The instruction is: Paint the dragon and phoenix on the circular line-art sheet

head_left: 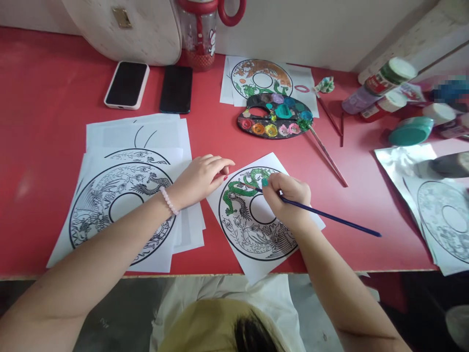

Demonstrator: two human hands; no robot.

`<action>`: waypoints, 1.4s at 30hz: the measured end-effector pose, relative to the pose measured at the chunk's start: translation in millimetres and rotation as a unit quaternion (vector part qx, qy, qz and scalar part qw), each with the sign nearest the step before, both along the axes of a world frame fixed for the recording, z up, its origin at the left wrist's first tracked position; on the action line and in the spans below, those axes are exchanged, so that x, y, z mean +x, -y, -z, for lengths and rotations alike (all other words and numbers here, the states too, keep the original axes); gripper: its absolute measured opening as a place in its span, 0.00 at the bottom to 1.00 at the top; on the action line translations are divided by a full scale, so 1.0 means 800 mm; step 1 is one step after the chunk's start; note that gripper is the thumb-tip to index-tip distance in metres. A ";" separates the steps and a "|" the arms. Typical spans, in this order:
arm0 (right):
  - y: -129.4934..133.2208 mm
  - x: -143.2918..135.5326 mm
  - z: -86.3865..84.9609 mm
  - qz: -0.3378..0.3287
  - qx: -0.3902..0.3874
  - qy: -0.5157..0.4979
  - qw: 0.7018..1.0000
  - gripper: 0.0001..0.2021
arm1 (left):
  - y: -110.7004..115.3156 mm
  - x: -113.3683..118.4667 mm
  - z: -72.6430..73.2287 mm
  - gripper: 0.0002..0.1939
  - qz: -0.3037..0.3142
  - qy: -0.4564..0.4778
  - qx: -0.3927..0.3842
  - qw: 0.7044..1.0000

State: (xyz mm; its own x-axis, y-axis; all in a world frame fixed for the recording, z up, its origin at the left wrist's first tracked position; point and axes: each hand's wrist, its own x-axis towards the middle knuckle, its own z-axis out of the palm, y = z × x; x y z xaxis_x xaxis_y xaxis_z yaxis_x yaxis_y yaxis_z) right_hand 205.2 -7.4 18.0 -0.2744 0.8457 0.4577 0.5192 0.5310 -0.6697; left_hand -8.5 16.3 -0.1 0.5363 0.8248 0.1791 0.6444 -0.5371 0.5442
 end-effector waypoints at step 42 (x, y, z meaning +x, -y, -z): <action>0.002 0.001 0.001 0.000 0.012 0.002 1.000 0.18 | 0.000 0.000 0.003 0.14 0.000 0.006 0.001 1.000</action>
State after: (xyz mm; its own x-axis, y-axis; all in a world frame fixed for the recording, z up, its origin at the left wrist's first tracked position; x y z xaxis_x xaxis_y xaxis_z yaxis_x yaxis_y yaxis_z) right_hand 205.8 -9.1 17.0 -0.2764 0.8346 0.4765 0.5212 0.5467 -0.6553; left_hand -8.7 16.1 -2.6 0.5333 0.8248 0.1877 0.6377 -0.5378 0.5514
